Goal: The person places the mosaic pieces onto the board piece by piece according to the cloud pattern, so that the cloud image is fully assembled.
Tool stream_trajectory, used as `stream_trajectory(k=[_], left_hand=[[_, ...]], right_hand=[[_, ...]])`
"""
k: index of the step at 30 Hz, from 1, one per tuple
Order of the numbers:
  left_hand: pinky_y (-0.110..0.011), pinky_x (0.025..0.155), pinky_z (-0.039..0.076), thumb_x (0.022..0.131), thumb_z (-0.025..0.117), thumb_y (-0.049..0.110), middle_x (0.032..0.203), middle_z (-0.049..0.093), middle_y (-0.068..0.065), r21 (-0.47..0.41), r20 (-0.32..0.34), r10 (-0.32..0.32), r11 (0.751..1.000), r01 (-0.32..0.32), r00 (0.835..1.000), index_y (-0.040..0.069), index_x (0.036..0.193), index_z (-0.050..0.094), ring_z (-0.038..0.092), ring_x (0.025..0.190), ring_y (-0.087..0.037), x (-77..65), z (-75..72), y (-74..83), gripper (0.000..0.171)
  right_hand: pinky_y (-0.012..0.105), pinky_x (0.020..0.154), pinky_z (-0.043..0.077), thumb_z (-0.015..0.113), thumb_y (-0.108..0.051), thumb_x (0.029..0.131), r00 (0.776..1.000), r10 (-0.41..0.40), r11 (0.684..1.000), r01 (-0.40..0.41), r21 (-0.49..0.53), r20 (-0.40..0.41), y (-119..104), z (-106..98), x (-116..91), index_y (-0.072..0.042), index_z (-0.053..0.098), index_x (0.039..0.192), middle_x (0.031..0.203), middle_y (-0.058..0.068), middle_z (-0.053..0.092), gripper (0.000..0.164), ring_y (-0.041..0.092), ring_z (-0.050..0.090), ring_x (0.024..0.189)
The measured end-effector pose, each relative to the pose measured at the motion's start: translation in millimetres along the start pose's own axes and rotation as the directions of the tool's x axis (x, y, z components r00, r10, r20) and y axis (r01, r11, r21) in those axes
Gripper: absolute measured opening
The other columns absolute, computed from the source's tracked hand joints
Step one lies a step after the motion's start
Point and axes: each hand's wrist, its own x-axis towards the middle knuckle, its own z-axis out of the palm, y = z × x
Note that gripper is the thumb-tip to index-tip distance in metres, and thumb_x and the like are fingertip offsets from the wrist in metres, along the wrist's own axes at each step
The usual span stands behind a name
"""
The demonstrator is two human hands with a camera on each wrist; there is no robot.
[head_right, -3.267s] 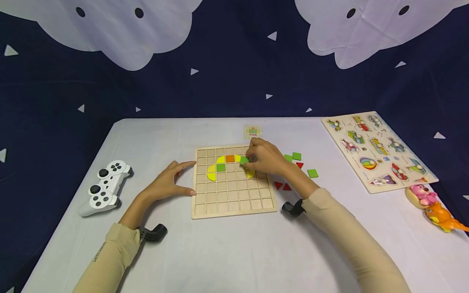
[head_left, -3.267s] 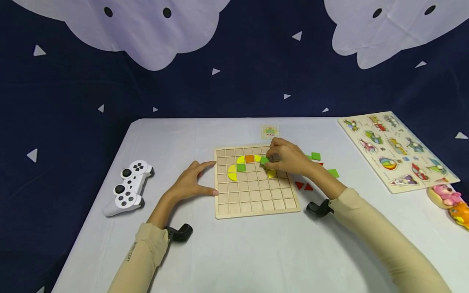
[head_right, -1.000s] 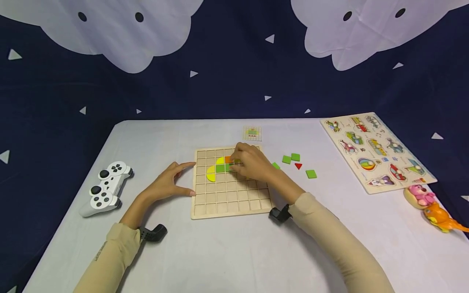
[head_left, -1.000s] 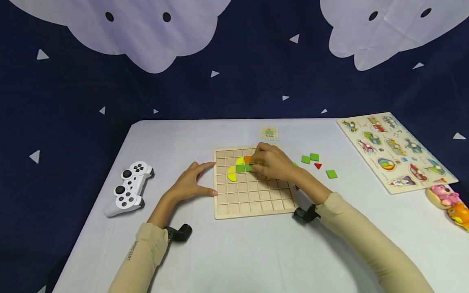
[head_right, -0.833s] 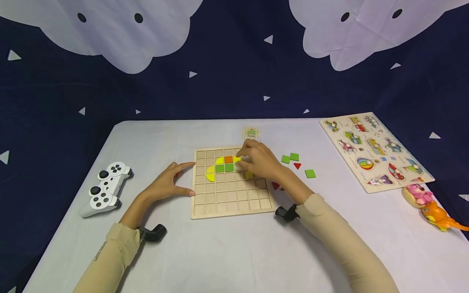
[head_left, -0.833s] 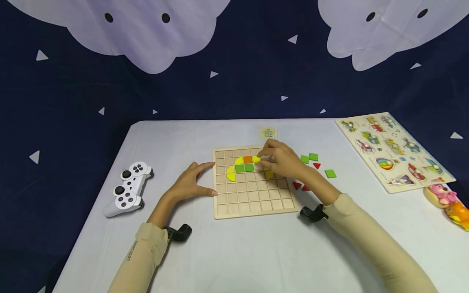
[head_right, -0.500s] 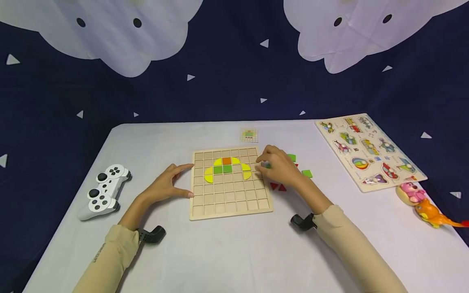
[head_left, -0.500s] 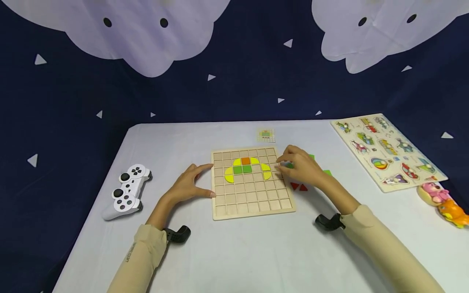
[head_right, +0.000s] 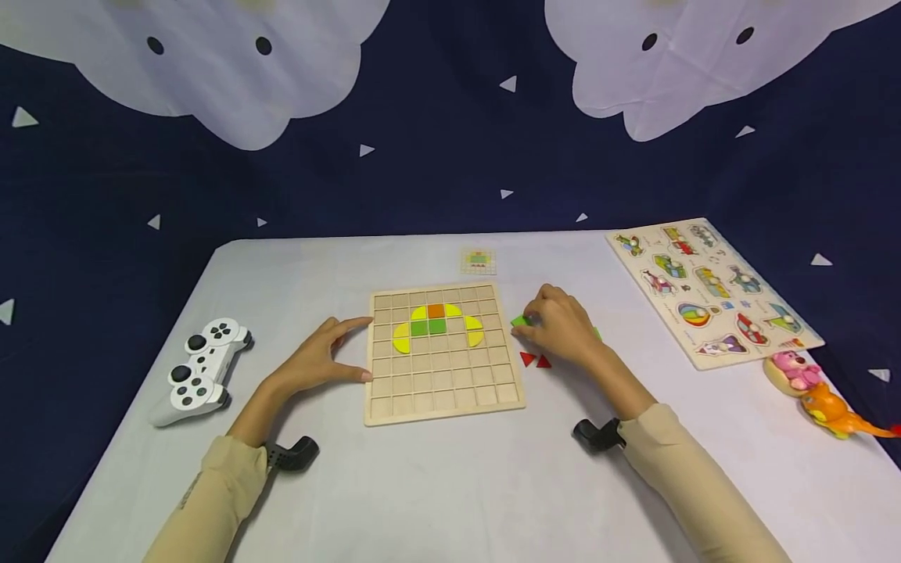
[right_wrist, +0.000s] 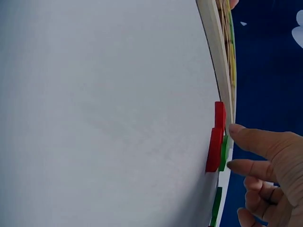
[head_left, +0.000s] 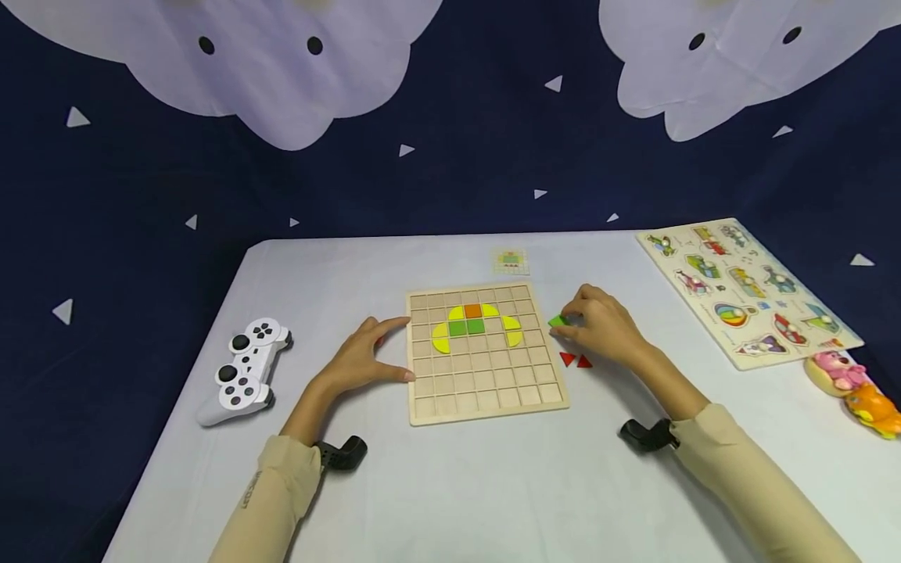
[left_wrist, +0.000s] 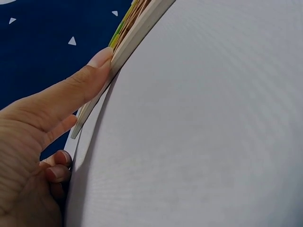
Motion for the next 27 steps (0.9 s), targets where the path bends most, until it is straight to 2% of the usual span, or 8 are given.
stream_trajectory(k=[4,10,15,21,27], left_hand=[[-0.036,0.073,0.033,0.064,0.091,0.045,0.095,0.039,-0.006,-0.007,0.002,0.015,1.0,-0.015,1.0,0.025,0.15,0.044,0.04,0.084,-0.021,2.6,0.6,1.1,0.1],[-0.036,0.074,0.033,0.065,0.092,0.041,0.095,0.038,-0.006,-0.02,0.009,0.032,0.999,-0.031,0.999,0.023,0.151,0.044,0.039,0.085,-0.022,3.7,2.1,-1.1,0.1],[-0.036,0.074,0.033,0.065,0.092,0.042,0.095,0.038,-0.006,-0.02,0.007,0.019,1.0,-0.019,1.0,0.023,0.151,0.044,0.039,0.085,-0.021,2.0,1.2,-2.1,0.1],[-0.036,0.073,0.033,0.065,0.091,0.043,0.095,0.038,-0.006,-0.018,0.009,0.017,1.0,-0.016,1.0,0.023,0.151,0.043,0.039,0.085,-0.022,0.9,-0.7,-0.6,0.1],[-0.036,0.074,0.033,0.066,0.091,0.043,0.095,0.038,-0.006,-0.019,0.006,0.014,1.0,-0.013,1.0,0.024,0.151,0.043,0.04,0.086,-0.022,0.5,-0.8,-0.4,0.099]], right_hand=[[0.04,0.072,0.045,0.081,-0.024,0.082,1.0,0.023,1.0,-0.023,-0.01,0.008,1,-2,0,0.005,0.076,0.097,0.092,0.012,0.057,0.033,0.024,0.052,0.08],[0.045,0.076,0.046,0.079,-0.022,0.082,0.998,0.045,0.999,-0.045,0.006,0.043,0,-3,2,0.003,0.077,0.093,0.096,0.012,0.059,0.028,0.025,0.055,0.085],[0.043,0.074,0.046,0.082,-0.022,0.079,0.999,0.01,1.0,-0.01,0.003,0.04,0,-3,7,0.0,0.078,0.089,0.093,0.01,0.059,0.025,0.024,0.055,0.082],[0.037,0.068,0.043,0.083,-0.02,0.077,0.999,-0.046,0.998,0.048,0.048,-0.029,-5,-8,10,-0.001,0.078,0.089,0.091,0.009,0.058,0.023,0.021,0.052,0.076],[0.037,0.069,0.041,0.083,-0.02,0.077,0.991,-0.12,0.991,0.124,0.06,-0.062,-21,-6,16,-0.002,0.077,0.092,0.092,0.008,0.058,0.024,0.021,0.051,0.076]])
